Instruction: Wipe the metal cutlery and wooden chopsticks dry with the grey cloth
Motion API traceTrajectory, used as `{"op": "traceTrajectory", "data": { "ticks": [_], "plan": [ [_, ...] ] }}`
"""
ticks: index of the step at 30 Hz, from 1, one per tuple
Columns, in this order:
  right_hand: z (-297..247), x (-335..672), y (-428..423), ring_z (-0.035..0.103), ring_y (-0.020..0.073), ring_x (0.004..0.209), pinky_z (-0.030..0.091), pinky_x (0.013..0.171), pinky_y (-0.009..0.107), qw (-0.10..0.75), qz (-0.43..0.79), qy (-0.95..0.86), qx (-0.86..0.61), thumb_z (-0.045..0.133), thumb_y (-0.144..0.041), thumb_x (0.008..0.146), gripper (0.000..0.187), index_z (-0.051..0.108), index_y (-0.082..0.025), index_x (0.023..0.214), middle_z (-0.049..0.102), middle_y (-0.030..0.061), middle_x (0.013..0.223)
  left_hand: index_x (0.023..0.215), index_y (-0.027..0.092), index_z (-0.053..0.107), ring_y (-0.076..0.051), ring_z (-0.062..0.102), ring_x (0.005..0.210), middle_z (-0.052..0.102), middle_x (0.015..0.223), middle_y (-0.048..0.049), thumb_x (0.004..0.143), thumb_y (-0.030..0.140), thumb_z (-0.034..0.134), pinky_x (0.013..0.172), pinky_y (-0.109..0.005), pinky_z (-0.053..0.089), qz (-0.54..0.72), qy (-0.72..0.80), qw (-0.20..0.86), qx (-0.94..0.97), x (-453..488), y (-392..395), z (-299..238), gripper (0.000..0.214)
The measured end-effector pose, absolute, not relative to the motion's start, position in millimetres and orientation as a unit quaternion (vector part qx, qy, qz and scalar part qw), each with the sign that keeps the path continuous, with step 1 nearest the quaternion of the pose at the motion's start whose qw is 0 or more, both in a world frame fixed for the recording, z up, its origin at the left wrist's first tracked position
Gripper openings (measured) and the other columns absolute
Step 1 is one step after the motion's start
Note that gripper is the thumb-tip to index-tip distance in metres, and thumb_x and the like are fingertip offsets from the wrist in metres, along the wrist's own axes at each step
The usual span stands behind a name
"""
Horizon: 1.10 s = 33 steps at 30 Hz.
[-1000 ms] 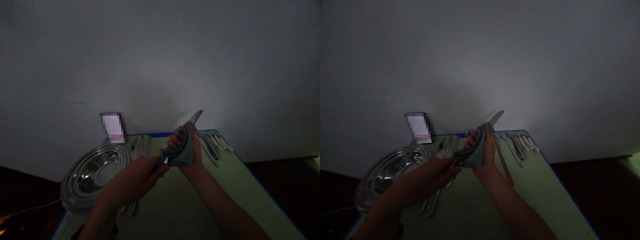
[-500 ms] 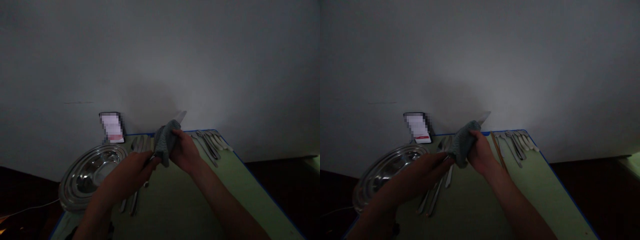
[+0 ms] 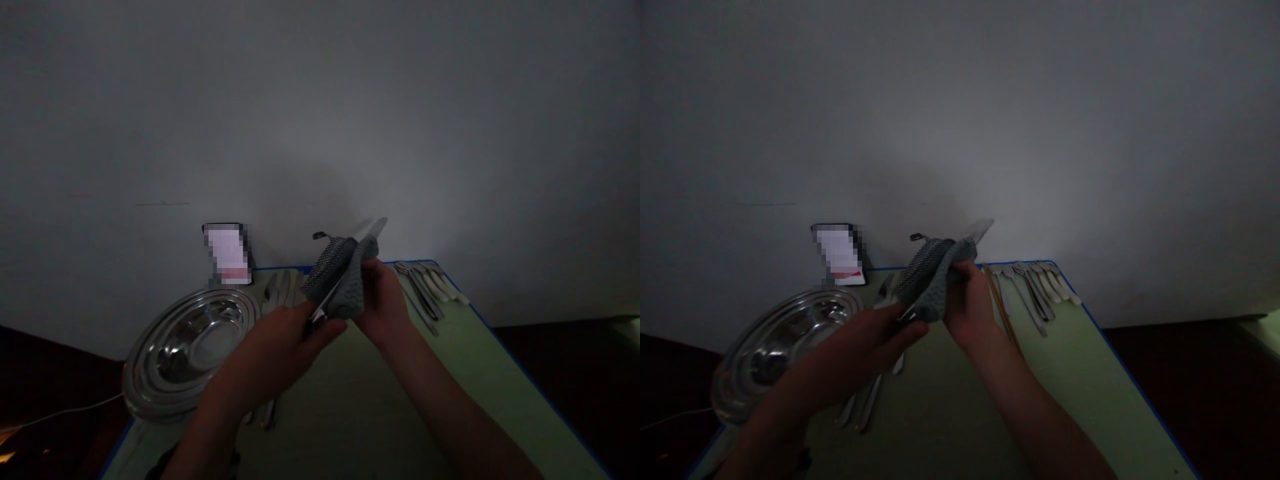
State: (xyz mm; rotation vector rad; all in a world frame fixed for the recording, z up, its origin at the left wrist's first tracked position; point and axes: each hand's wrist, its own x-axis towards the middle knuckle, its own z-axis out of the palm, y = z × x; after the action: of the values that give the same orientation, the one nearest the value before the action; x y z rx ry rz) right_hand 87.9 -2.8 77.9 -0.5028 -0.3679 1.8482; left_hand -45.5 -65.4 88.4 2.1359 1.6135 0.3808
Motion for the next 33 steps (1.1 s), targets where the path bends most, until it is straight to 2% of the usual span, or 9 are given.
{"op": "traceTrajectory", "data": {
  "ticks": [4, 7, 10, 19, 23, 27, 33],
  "plan": [
    [70.8, 81.0, -3.2, 0.062, 0.0134, 0.083, 0.049, 0.086, 0.03, 0.601, 0.748, -0.167, -0.225, 0.048, -0.029, 0.082, 0.018, 0.063, -0.02, 0.079, 0.067, -0.0019, 0.079, 0.092, 0.02, 0.058, -0.023, 0.061, 0.066, 0.065, 0.075, -0.0054, 0.082, 0.064, 0.033, 0.053, -0.029, 0.036, 0.135, 0.636, 0.166, 0.742, -40.4, -64.9, 83.9, 0.052],
    [62.4, 75.4, -1.2, 0.06, 0.0107, 0.089, 0.047, 0.088, 0.026, 0.624, 0.727, -0.166, -0.235, 0.051, -0.034, 0.083, 0.018, 0.063, -0.021, 0.084, 0.067, -0.0019, 0.092, 0.084, 0.018, 0.058, -0.022, 0.061, 0.064, 0.065, 0.071, -0.0061, 0.089, 0.055, 0.025, 0.053, -0.03, 0.036, 0.116, 0.648, 0.154, 0.737, -40.7, -61.2, 80.9, 0.05],
    [58.3, 75.5, 2.5, 0.059, 0.011, 0.093, 0.046, 0.09, 0.026, 0.635, 0.716, -0.158, -0.242, 0.047, -0.038, 0.086, 0.024, 0.063, -0.021, 0.087, 0.066, -0.0002, 0.099, 0.084, 0.019, 0.058, -0.02, 0.061, 0.065, 0.065, 0.074, -0.0048, 0.091, 0.046, 0.025, 0.055, -0.03, 0.037, 0.115, 0.611, 0.184, 0.761, -45.4, -58.9, 79.7, 0.044],
    [62.2, 99.7, 20.4, 0.059, 0.0129, 0.096, 0.045, 0.094, 0.033, 0.667, 0.679, -0.186, -0.244, 0.041, -0.039, 0.088, 0.028, 0.062, -0.021, 0.085, 0.066, 0.0002, 0.096, 0.084, 0.019, 0.059, -0.017, 0.059, 0.065, 0.062, 0.071, -0.0019, 0.092, 0.046, 0.025, 0.059, -0.029, 0.038, 0.047, 0.549, 0.227, 0.803, -52.0, -65.2, 92.0, 0.044],
    [60.2, 110.2, 32.4, 0.058, 0.0122, 0.099, 0.045, 0.095, 0.031, 0.676, 0.668, -0.177, -0.257, 0.039, -0.039, 0.089, 0.03, 0.063, -0.021, 0.087, 0.066, -0.0001, 0.096, 0.084, 0.019, 0.058, -0.016, 0.058, 0.066, 0.06, 0.07, -0.0015, 0.092, 0.045, 0.026, 0.059, -0.028, 0.038, 0.027, 0.544, 0.236, 0.804, -54.7, -67.6, 94.4, 0.041],
    [55.3, 121.7, 44.2, 0.059, 0.0103, 0.098, 0.046, 0.092, 0.028, 0.7, 0.647, -0.175, -0.247, 0.038, -0.04, 0.089, 0.03, 0.062, -0.022, 0.086, 0.066, -0.001, 0.096, 0.088, 0.021, 0.058, -0.016, 0.058, 0.067, 0.061, 0.073, -0.0013, 0.091, 0.048, 0.024, 0.062, -0.028, 0.04, 0.022, 0.542, 0.257, 0.8, -58.9, -68.6, 94.0, 0.043],
    [47.7, 124.1, 46.6, 0.062, 0.0113, 0.092, 0.05, 0.085, 0.03, 0.693, 0.654, -0.167, -0.252, 0.035, -0.046, 0.089, 0.036, 0.062, -0.023, 0.089, 0.067, -0.0006, 0.097, 0.085, 0.02, 0.06, -0.016, 0.056, 0.066, 0.06, 0.072, -0.002, 0.089, 0.049, 0.026, 0.064, -0.028, 0.041, 0.013, 0.533, 0.264, 0.804, -62.3, -74.5, 96.8, 0.044]
  ]
}}
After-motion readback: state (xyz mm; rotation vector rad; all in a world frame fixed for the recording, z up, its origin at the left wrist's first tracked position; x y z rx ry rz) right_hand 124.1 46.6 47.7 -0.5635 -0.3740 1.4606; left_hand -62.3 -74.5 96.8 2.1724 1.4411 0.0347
